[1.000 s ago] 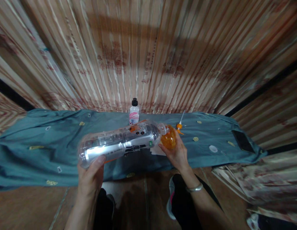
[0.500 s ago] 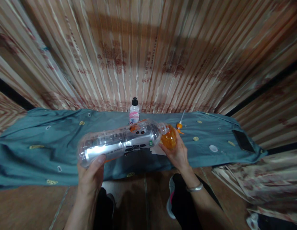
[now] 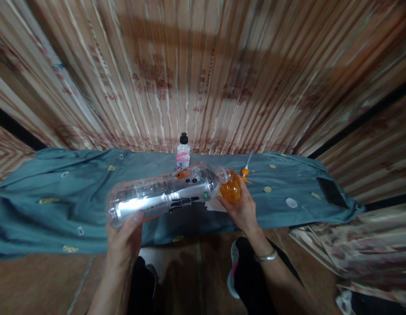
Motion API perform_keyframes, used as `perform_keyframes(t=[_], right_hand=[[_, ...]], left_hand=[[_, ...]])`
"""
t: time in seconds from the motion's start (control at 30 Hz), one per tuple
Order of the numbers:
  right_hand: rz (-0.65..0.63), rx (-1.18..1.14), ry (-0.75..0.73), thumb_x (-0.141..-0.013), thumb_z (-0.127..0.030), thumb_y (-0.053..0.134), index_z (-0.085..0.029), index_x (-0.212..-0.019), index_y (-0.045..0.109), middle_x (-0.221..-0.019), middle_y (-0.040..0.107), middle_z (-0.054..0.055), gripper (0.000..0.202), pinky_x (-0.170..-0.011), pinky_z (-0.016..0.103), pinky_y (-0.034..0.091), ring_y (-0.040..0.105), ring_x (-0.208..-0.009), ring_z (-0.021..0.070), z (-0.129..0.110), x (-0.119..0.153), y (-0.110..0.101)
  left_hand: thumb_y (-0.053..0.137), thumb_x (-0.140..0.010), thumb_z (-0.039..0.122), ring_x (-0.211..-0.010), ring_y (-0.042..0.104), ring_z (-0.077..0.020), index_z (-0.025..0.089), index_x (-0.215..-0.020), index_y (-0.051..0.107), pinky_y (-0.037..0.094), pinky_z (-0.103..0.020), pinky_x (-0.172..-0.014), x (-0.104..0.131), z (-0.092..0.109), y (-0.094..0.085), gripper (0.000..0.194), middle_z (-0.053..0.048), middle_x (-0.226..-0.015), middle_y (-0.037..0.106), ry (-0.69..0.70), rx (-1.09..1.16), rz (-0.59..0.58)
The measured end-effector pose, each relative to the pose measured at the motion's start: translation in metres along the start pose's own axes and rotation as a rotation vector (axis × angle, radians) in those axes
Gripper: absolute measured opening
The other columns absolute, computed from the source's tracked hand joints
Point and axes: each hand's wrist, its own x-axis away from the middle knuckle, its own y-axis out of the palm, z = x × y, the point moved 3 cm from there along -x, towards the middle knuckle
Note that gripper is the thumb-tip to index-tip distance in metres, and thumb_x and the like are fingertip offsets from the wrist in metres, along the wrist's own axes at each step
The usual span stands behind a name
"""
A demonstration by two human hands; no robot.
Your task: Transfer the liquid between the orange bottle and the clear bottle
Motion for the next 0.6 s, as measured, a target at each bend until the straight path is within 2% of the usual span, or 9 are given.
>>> perform_keyframes(t=[0.23,0.37,0.47,0.6], right_hand=[[-0.006,0.0,0.01,-0.089,-0.059,0.081,-0.019,-0.165,0.043,-0.158,0.064,0.019,0.094,-0.12,0.054,0.057,0.065,-0.144,0.0349,0.0001,-0.0002,0.0002],[-0.011,0.003,0.024,-0.089,-0.059,0.08,-0.019,-0.165,0.044,-0.158,0.065,0.019,0.093,-0.119,0.054,0.058,0.065,-0.144,0.0347,-0.0006,-0.0006,-0.0005],[-0.02,-0.003,0.034,-0.089,-0.059,0.081,-0.019,-0.164,0.045,-0.158,0.065,0.018,0.093,-0.12,0.054,0.057,0.065,-0.144,0.0345,-0.0012,-0.0007,-0.0008],[-0.017,-0.013,0.04,-0.089,-0.058,0.081,-0.019,-0.164,0.045,-0.158,0.065,0.018,0.092,-0.12,0.055,0.057,0.065,-0.145,0.0347,-0.0016,-0.0009,-0.0008]], left_hand=[[0.106,-0.05,0.047,-0.106,0.077,-0.0294,0.032,-0.117,0.081,0.065,-0.039,-0.095,-0.0013,-0.0008,-0.0035,0.073,-0.003,-0.103,0.081,0.018,-0.013,-0.048],[0.105,-0.053,0.046,-0.107,0.076,-0.0285,0.032,-0.121,0.08,0.064,-0.037,-0.096,-0.0006,-0.0008,-0.0039,0.074,-0.004,-0.103,0.081,0.018,-0.012,-0.058],[0.105,-0.05,0.047,-0.105,0.076,-0.0288,0.033,-0.118,0.081,0.065,-0.036,-0.092,-0.0003,0.0,-0.0029,0.074,-0.003,-0.101,0.081,0.012,-0.022,-0.042],[0.105,-0.048,0.047,-0.104,0.076,-0.0272,0.031,-0.113,0.083,0.063,-0.034,-0.094,-0.0004,0.0004,-0.0035,0.071,-0.004,-0.103,0.081,0.019,-0.02,-0.034]])
